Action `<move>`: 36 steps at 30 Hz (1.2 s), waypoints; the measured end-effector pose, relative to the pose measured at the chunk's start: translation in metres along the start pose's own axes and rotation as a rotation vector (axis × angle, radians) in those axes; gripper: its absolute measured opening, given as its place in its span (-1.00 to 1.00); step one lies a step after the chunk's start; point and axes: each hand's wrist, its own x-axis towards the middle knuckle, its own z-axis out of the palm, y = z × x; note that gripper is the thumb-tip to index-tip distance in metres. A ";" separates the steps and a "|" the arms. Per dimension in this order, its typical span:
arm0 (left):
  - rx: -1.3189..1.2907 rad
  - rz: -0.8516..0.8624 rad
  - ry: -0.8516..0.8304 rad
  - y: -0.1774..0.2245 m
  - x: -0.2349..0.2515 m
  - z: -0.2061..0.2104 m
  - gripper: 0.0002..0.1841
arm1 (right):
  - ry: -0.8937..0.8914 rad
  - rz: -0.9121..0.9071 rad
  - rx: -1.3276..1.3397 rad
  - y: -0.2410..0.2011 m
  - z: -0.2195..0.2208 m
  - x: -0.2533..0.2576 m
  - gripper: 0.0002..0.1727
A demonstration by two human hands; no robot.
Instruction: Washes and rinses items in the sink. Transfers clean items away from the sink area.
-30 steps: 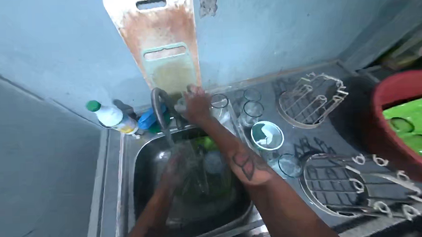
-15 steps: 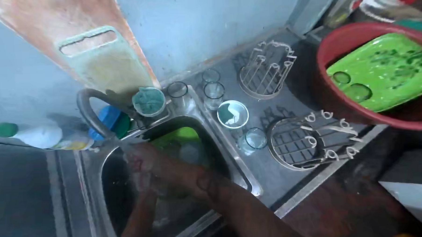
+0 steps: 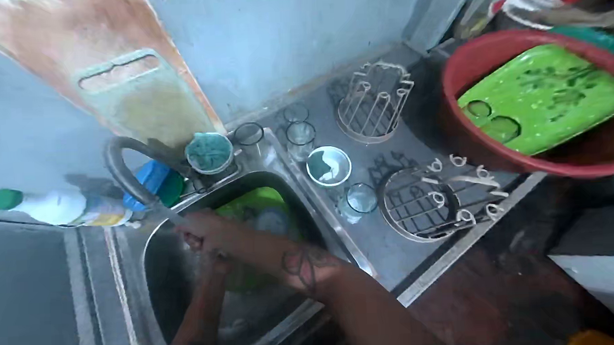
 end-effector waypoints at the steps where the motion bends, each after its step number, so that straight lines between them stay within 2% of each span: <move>1: -0.002 0.008 0.013 0.003 -0.010 0.010 -0.64 | -0.008 -0.047 -0.140 -0.003 0.000 -0.010 -0.72; 4: 0.016 -0.004 -0.030 0.015 -0.009 0.018 -0.58 | -0.054 -0.273 -0.636 -0.014 -0.013 -0.040 -0.64; 6: 0.158 0.009 -0.137 0.024 0.017 0.014 -0.62 | -0.015 -0.387 -1.027 -0.029 -0.037 -0.068 -0.58; 7: 0.236 0.010 -0.202 0.032 0.024 0.020 -0.60 | 0.043 -0.413 -1.212 -0.036 -0.053 -0.082 -0.62; 9: 0.345 -0.027 -0.236 0.050 0.025 0.037 -0.66 | 0.278 -0.399 -1.461 -0.043 -0.087 -0.115 -0.76; 11: 0.493 0.015 -0.205 0.061 0.020 0.045 -0.82 | 0.460 -0.172 -1.623 -0.051 -0.119 -0.135 -0.78; 12: 0.570 0.072 -0.201 0.063 0.018 0.045 -0.73 | 0.489 -0.038 -1.659 -0.053 -0.136 -0.139 -0.77; 14: 0.702 0.216 -0.223 0.062 0.017 0.040 -0.38 | 0.512 0.121 -1.657 -0.048 -0.168 -0.139 -0.74; 16: 0.785 0.333 -0.245 0.059 0.010 0.031 -0.16 | 0.495 0.185 -1.636 -0.042 -0.194 -0.134 -0.71; 18: 0.770 0.370 -0.283 0.057 0.003 0.020 -0.08 | 0.498 0.167 -1.651 -0.041 -0.213 -0.130 -0.74; 24: 0.304 0.289 -0.428 0.055 -0.010 -0.019 -0.12 | 0.669 0.064 -1.629 -0.070 -0.263 -0.112 -0.72; 28: 0.315 0.328 -0.456 0.053 -0.008 -0.015 -0.15 | 0.779 -0.003 -1.579 -0.103 -0.287 -0.078 -0.68; 32: 0.416 0.386 -0.414 0.054 -0.003 -0.006 -0.06 | 0.841 -0.236 -1.410 -0.132 -0.303 -0.064 -0.34; 34: 0.434 0.381 -0.386 0.056 0.002 -0.005 -0.02 | 0.945 -0.323 -1.469 -0.148 -0.296 -0.074 -0.36; 36: 0.424 0.351 -0.338 0.059 0.008 -0.002 -0.11 | 1.096 -0.380 -1.525 -0.162 -0.296 -0.095 -0.48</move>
